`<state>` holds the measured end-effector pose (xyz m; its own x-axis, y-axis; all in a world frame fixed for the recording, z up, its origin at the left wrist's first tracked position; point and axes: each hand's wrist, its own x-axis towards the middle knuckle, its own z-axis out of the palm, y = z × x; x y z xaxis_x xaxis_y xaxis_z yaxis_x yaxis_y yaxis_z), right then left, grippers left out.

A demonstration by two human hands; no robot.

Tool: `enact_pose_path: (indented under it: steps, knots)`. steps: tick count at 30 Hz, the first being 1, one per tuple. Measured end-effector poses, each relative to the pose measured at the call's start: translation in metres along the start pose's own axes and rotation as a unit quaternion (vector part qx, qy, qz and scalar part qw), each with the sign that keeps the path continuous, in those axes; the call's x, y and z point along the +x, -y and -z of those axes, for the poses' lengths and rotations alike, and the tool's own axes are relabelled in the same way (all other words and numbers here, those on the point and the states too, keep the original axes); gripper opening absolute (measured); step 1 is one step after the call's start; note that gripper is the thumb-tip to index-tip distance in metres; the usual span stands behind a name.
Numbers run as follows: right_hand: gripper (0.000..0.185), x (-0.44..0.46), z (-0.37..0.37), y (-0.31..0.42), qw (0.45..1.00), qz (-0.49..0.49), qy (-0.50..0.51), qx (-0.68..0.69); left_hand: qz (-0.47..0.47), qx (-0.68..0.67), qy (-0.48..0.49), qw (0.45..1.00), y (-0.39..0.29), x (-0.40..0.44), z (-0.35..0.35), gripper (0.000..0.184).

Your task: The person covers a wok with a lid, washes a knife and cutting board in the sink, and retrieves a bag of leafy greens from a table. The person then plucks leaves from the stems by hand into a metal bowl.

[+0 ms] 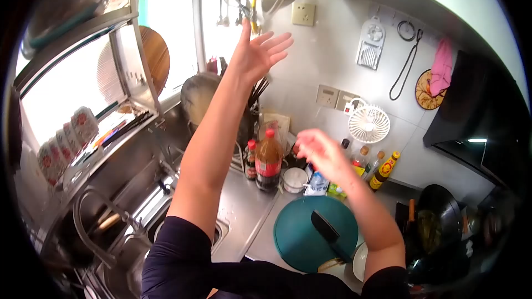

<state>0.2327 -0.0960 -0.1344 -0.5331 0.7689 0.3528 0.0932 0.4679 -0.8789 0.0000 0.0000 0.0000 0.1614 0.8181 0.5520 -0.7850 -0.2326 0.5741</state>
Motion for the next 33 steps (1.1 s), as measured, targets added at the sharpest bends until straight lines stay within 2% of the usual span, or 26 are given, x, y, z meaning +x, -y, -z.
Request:
enact_pose_path:
  steps: [1,2,3,5,8,9,11,14,19,23,25,26,27,28,29,30,31,32,33]
  knots:
    - [0.026,-0.013,-0.003,-0.004,1.000,-0.014,0.006,0.022,-0.006,-0.052,-0.013,0.999,0.008,0.017,-0.011,0.096]
    - [0.026,-0.026,-0.001,-0.015,1.000,0.001,0.017,-0.017,-0.009,-0.106,-0.028,0.994,0.013,0.030,-0.017,0.094]
    - [0.025,-0.010,-0.039,-0.028,0.999,0.030,0.002,-0.024,0.000,-0.109,0.003,0.994,-0.013,0.050,-0.009,0.084]
    - [0.025,-0.035,-0.031,-0.031,0.995,-0.075,0.006,-0.061,-0.045,-0.184,0.099,0.977,-0.005,0.072,-0.010,0.069]
    - [0.022,-0.065,-0.006,-0.040,0.988,-0.116,-0.048,-0.094,-0.077,-0.237,0.043,0.968,-0.015,0.097,-0.024,0.037]
    - [0.020,-0.076,0.003,-0.047,0.987,-0.124,-0.080,-0.064,-0.029,-0.333,0.044,0.941,-0.020,0.105,-0.019,0.034]
    - [0.018,-0.094,0.014,-0.040,0.970,-0.164,-0.139,-0.109,-0.066,-0.319,0.003,0.946,-0.030,0.101,-0.028,0.027]
    - [0.017,-0.109,0.018,-0.030,0.959,-0.194,-0.162,-0.126,-0.069,-0.294,-0.017,0.953,-0.053,0.099,-0.038,0.026]
    - [0.015,-0.114,0.019,-0.030,0.965,-0.174,-0.158,-0.120,-0.071,-0.275,-0.045,0.958,-0.080,0.106,-0.058,0.024]
    - [0.014,-0.120,0.021,-0.033,0.962,-0.159,-0.188,-0.121,-0.115,-0.264,-0.014,0.958,-0.090,0.111,-0.048,0.022]
    - [0.014,-0.121,0.021,-0.033,0.966,-0.126,-0.196,-0.116,-0.080,-0.304,0.078,0.946,-0.090,0.103,-0.009,0.019]
    - [0.013,-0.121,0.019,-0.030,0.965,-0.121,-0.203,-0.113,-0.085,-0.256,0.079,0.960,-0.086,0.102,0.009,0.019]
    - [0.013,-0.121,0.021,-0.035,0.969,-0.102,-0.179,-0.135,-0.143,-0.113,0.057,0.982,-0.075,0.084,0.031,0.023]
    - [0.014,-0.118,0.018,-0.029,0.970,-0.080,-0.178,-0.147,-0.231,0.161,-0.008,0.960,-0.058,0.060,0.051,0.030]
    - [0.013,-0.116,0.016,-0.018,0.960,-0.106,-0.176,-0.192,-0.277,0.332,-0.065,0.899,-0.043,0.032,0.068,0.038]
    - [0.012,-0.115,0.019,-0.027,0.960,-0.064,-0.166,-0.215,-0.275,0.377,-0.091,0.880,-0.032,-0.004,0.086,0.047]
    - [0.012,-0.115,0.014,-0.017,0.957,-0.046,-0.177,-0.227,-0.265,0.355,-0.078,0.893,-0.028,-0.031,0.103,0.049]
    - [0.013,-0.111,0.014,-0.029,0.955,0.018,-0.178,-0.235,-0.214,0.213,-0.009,0.953,-0.026,-0.064,0.116,0.052]
    - [0.015,-0.111,0.011,-0.013,0.953,-0.037,-0.167,-0.248,-0.143,0.040,0.066,0.987,-0.026,-0.092,0.131,0.054]
